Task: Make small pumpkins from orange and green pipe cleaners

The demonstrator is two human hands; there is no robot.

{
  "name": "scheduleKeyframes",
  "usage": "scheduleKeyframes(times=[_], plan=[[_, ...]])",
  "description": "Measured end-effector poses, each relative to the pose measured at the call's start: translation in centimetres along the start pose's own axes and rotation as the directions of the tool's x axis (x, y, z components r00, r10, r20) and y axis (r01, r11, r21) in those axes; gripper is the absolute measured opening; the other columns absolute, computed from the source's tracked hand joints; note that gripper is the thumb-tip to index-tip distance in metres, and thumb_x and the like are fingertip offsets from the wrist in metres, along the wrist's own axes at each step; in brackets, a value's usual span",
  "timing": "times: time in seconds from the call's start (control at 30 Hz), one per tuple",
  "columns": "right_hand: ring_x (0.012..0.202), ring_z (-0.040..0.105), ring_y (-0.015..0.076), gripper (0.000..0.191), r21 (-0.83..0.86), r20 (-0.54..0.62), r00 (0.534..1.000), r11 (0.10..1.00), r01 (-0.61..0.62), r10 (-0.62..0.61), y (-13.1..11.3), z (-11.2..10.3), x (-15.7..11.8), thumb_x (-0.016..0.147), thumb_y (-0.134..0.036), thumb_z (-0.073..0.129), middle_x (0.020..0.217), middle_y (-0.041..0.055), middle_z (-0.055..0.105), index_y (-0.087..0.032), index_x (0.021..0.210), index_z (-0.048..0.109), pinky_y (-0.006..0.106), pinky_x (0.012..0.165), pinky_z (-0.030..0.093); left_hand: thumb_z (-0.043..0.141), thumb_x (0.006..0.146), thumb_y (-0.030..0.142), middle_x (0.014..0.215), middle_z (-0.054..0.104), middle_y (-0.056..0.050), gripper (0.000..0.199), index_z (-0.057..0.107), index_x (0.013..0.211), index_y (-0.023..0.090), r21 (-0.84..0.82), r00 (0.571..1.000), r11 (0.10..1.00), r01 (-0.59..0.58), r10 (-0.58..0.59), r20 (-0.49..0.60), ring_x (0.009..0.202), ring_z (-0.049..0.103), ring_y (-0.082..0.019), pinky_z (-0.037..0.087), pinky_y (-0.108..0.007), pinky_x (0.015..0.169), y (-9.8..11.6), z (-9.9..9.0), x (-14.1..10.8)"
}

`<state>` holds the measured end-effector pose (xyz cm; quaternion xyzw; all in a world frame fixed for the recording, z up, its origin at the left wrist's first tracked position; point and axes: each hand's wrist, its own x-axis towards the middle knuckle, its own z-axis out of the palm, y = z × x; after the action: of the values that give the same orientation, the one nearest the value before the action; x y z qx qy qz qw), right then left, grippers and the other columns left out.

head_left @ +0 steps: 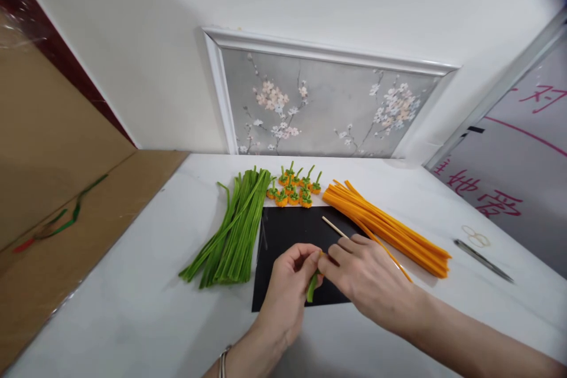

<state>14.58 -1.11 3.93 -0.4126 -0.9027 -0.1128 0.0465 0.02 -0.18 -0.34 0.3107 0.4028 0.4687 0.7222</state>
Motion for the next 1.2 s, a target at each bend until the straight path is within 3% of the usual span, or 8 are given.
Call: scheduleKeyframes(times=[0.07,0.13,0.27,0.37,0.53,0.77,1.03,1.2], plan=[[0.066,0.062,0.0185,0.015,0.085,0.005,0.997,0.993,-0.082,0.082,0.3,0.1,0.1,0.082,-0.004,0.057,0.073,0.0044,0.067,-0.017,0.084,0.064,0.029,0.061,0.038,0.084,0.064,0.037,0.068,0.059,0.002,0.032,0.067,0.076,0.014,-0.038,1.000,0.999,-0.005,0.004,-0.029,0.057,0.047,-0.005,0.039,-0.017,0.055,0.1,0.0,0.0],[0.066,0.063,0.0165,0.014,0.294,0.027,0.972,0.928,-0.230,0.232,0.7,0.2,-0.1,0.088,-0.010,0.054,0.076,0.0027,0.069,-0.019,0.089,0.065,0.026,0.061,0.040,0.084,0.065,0.036,0.069,0.060,0.002,0.031,0.066,0.078,0.014,-0.061,0.999,0.998,-0.012,0.009,-0.052,0.057,0.049,-0.005,0.039,-0.016,0.053,0.3,0.0,0.1],[0.063,0.062,0.0128,0.014,0.680,0.140,0.891,0.612,-0.404,0.432,0.8,0.3,-0.6,0.092,-0.018,0.050,0.074,-0.0013,0.067,-0.022,0.091,0.063,0.021,0.058,0.043,0.083,0.067,0.035,0.070,0.061,0.002,0.030,0.065,0.079,0.014,-0.082,0.996,0.996,-0.033,0.026,-0.088,0.056,0.051,-0.005,0.040,-0.015,0.052,0.4,0.0,0.2],[0.060,0.061,0.0128,0.014,0.751,0.184,0.851,0.488,-0.444,0.491,0.2,0.7,-0.5,0.093,-0.022,0.049,0.068,-0.0016,0.064,-0.021,0.086,0.061,0.021,0.055,0.043,0.082,0.069,0.035,0.071,0.061,0.001,0.029,0.065,0.081,0.014,-0.077,0.997,0.996,-0.039,0.034,-0.069,0.056,0.051,-0.004,0.041,-0.015,0.052,0.3,0.0,0.1],[0.058,0.056,0.0121,0.016,0.738,0.036,0.857,0.565,-0.369,0.513,-0.5,2.1,0.1,0.092,-0.017,0.047,0.072,0.0006,0.064,-0.020,0.078,0.056,0.022,0.053,0.039,0.081,0.070,0.034,0.074,0.063,0.000,0.028,0.065,0.083,0.015,-0.091,0.998,0.995,-0.051,0.048,-0.031,0.064,0.058,-0.008,0.047,-0.017,0.060,0.3,0.1,0.1],[0.062,0.056,0.0120,0.014,0.754,-0.049,0.862,0.585,-0.300,0.505,-0.1,2.5,0.3,0.087,-0.009,0.050,0.072,-0.0011,0.060,-0.020,0.079,0.055,0.022,0.058,0.040,0.077,0.075,0.036,0.082,0.063,-0.001,0.026,0.063,0.084,0.016,-0.077,1.000,0.997,-0.022,0.022,0.000,0.073,0.062,-0.011,0.052,-0.021,0.067,0.8,0.1,-0.1],[0.071,0.060,0.0143,0.016,0.730,0.070,0.868,0.568,-0.380,0.491,0.4,0.8,0.3,0.086,-0.009,0.051,0.074,0.0000,0.063,-0.020,0.078,0.058,0.023,0.061,0.042,0.080,0.071,0.027,0.091,0.065,0.000,0.025,0.064,0.089,0.018,0.110,0.991,0.992,-0.060,0.046,0.123,0.077,0.063,-0.012,0.054,-0.023,0.072,1.0,-0.5,0.3],[0.064,0.056,0.0144,0.016,0.606,-0.075,0.879,0.721,-0.334,0.471,-0.2,1.2,0.4,0.086,-0.008,0.050,0.069,0.0010,0.058,-0.018,0.075,0.055,0.024,0.058,0.038,0.076,0.075,0.026,0.075,0.062,0.002,0.020,0.067,0.090,0.018,0.212,0.990,0.968,-0.134,0.121,0.074,0.071,0.059,-0.009,0.049,-0.016,0.066,0.3,-0.8,0.4]])
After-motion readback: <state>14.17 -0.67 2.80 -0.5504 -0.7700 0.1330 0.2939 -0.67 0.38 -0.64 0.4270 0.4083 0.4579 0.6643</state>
